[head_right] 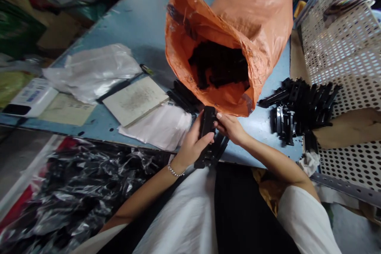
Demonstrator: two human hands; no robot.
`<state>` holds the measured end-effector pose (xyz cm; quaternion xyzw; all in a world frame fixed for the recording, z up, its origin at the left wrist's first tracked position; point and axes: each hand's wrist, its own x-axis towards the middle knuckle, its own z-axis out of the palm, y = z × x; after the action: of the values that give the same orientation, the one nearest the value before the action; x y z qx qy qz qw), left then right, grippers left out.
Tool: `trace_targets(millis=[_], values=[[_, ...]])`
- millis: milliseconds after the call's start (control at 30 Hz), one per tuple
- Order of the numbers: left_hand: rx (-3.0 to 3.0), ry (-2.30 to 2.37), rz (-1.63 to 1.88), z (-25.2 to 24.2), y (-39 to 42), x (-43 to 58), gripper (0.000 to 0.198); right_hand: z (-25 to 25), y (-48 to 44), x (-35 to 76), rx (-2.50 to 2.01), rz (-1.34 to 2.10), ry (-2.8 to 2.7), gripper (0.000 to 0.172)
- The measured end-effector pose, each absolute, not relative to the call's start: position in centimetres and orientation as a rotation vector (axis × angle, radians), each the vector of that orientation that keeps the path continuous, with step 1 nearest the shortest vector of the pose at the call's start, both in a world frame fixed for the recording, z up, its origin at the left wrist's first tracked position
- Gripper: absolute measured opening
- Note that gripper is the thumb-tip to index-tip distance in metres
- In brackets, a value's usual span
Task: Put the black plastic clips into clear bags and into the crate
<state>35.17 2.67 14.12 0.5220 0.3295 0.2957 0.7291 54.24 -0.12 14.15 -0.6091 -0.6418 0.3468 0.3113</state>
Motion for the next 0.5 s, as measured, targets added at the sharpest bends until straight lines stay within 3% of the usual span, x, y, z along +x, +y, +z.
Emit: trace_targets(millis=[100, 233, 333, 433, 500], values=[[1.094, 0.702, 0.639, 14.3, 3.2, 34.8, 0.085, 15.1, 0.1, 54.3, -1.595, 0.983, -1.717, 0.065], [0.995, 0.675, 0.602, 14.9, 3.9, 34.5, 0.087, 17.5, 0.7, 55.8, -1.608, 0.274, -2.195, 0.042], [0.880, 0.640, 0.484, 15.5, 3.9, 34.5, 0.084, 18.7, 1.2, 56.9, -1.438, -0.045, -2.571, 0.035], [0.824, 0.608, 0.424, 15.9, 3.7, 34.7, 0.084, 19.1, 1.6, 57.7, -1.279, -0.097, -2.692, 0.037], [0.846, 0.602, 0.424, 15.9, 3.5, 34.9, 0.086, 18.7, 1.8, 57.7, -1.286, 0.049, -2.605, 0.040]])
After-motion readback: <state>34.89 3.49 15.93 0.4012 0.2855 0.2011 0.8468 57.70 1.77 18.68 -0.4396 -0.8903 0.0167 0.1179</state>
